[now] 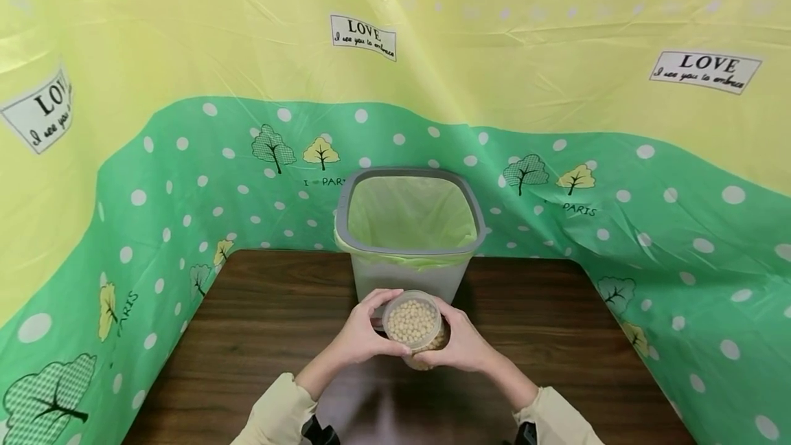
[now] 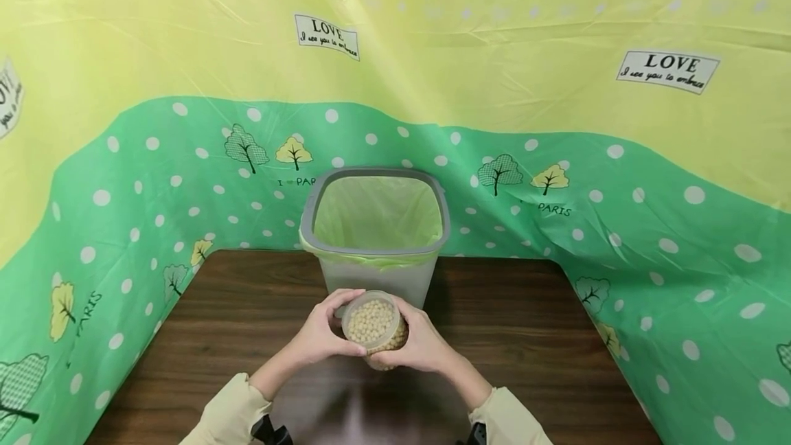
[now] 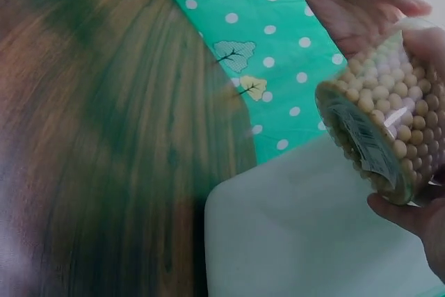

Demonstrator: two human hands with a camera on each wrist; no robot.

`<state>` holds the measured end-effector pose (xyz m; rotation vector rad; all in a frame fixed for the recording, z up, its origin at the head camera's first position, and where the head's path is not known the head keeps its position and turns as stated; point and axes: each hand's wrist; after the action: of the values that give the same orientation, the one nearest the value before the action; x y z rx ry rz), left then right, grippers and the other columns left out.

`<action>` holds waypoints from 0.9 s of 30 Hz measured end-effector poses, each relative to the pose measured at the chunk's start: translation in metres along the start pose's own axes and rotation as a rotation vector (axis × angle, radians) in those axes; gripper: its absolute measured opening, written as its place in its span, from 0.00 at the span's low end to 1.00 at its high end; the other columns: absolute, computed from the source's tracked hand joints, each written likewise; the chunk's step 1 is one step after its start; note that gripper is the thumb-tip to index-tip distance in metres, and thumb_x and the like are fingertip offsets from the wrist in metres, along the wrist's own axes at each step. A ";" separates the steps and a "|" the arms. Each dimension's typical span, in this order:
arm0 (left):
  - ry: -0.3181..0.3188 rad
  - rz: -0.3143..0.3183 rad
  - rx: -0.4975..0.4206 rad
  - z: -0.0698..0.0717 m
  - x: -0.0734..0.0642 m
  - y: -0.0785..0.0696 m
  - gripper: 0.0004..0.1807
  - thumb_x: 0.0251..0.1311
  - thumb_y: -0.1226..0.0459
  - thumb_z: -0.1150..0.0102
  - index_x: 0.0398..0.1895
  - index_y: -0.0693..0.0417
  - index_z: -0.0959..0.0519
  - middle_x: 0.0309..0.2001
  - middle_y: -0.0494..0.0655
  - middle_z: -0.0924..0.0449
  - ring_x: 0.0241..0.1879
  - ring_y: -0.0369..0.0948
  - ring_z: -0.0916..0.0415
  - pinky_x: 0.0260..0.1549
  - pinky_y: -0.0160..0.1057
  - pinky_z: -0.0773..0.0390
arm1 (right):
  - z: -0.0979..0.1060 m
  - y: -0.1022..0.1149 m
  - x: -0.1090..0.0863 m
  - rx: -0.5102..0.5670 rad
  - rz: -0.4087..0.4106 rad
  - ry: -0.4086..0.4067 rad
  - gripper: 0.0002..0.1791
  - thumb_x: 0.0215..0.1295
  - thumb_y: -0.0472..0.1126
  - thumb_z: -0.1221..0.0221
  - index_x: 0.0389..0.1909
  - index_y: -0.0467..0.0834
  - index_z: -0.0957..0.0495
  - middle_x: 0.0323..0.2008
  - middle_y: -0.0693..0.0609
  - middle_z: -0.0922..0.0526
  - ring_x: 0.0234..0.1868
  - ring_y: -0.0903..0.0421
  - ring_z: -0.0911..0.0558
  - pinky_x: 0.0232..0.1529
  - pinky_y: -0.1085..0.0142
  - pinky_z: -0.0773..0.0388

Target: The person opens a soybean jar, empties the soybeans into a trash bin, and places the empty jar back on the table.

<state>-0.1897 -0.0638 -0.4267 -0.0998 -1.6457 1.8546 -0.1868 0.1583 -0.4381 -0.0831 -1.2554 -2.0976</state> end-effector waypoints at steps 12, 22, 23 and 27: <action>0.106 -0.056 -0.179 0.012 0.006 0.015 0.42 0.42 0.61 0.29 0.61 0.69 0.36 0.58 0.65 0.36 0.55 0.42 0.32 0.42 0.43 0.23 | 0.014 0.033 0.006 0.062 0.006 0.063 0.39 0.40 0.33 0.30 0.56 0.31 0.35 0.48 0.42 0.24 0.46 0.58 0.25 0.46 0.65 0.28; -0.014 0.014 -0.049 0.003 0.004 -0.015 0.39 0.43 0.75 0.33 0.62 0.68 0.37 0.59 0.61 0.37 0.56 0.54 0.35 0.44 0.38 0.24 | 0.012 0.037 0.008 -0.128 0.030 -0.111 0.44 0.33 0.35 0.27 0.57 0.33 0.35 0.47 0.42 0.24 0.46 0.52 0.23 0.44 0.61 0.26; 0.008 0.017 -0.060 0.005 0.004 -0.019 0.37 0.44 0.75 0.33 0.60 0.70 0.36 0.58 0.63 0.36 0.55 0.54 0.34 0.44 0.38 0.24 | 0.013 0.036 0.007 -0.081 0.018 -0.084 0.44 0.34 0.34 0.28 0.58 0.33 0.35 0.47 0.42 0.24 0.46 0.53 0.24 0.45 0.62 0.26; 0.103 0.000 -0.170 0.017 0.007 -0.008 0.33 0.47 0.70 0.34 0.58 0.71 0.34 0.56 0.65 0.34 0.52 0.44 0.30 0.43 0.41 0.23 | 0.017 0.019 0.004 0.115 0.010 0.044 0.41 0.40 0.33 0.30 0.59 0.36 0.36 0.49 0.43 0.25 0.47 0.59 0.25 0.47 0.65 0.29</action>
<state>-0.1994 -0.0748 -0.4136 -0.2632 -1.7275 1.6779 -0.1836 0.1635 -0.4129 0.0076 -1.3440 -2.0035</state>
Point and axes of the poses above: each hand's wrist, its own x-axis towards the middle knuckle, its own z-axis out of the back of the hand, y = z × x
